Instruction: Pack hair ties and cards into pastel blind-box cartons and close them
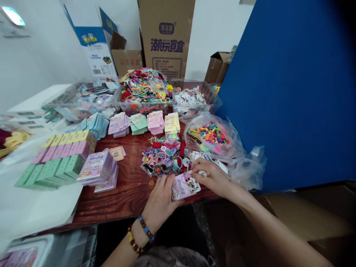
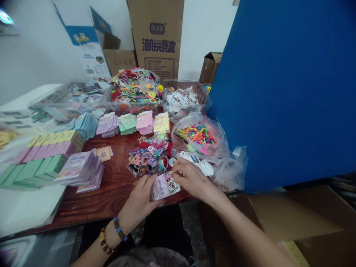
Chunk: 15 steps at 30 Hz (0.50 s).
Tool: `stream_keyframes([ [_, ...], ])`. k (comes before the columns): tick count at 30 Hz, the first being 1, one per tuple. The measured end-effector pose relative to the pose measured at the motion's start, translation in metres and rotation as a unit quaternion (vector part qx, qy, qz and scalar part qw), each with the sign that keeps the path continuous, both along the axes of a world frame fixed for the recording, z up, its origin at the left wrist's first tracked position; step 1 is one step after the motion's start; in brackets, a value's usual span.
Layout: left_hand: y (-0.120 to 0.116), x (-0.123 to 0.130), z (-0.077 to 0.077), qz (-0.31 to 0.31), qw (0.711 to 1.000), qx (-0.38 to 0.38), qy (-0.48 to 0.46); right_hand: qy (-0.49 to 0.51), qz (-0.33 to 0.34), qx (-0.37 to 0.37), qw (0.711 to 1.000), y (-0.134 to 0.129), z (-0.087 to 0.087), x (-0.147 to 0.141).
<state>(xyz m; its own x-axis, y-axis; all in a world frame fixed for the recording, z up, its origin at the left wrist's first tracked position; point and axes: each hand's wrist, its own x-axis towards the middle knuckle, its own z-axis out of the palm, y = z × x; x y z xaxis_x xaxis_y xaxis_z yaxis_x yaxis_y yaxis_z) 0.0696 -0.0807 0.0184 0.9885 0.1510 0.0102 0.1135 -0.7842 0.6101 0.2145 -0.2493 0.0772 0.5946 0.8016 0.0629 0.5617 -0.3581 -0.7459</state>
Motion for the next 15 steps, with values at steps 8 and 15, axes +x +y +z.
stream_keyframes([
  [8,0.001,0.002,-0.012,0.031,0.997,-0.069,-0.021,-0.023,-0.054,0.044,0.997,0.005,-0.012,-0.003],
  [15,0.002,-0.002,-0.016,0.040,0.997,-0.068,-0.008,0.008,-0.135,0.033,0.990,-0.008,-0.028,0.066],
])
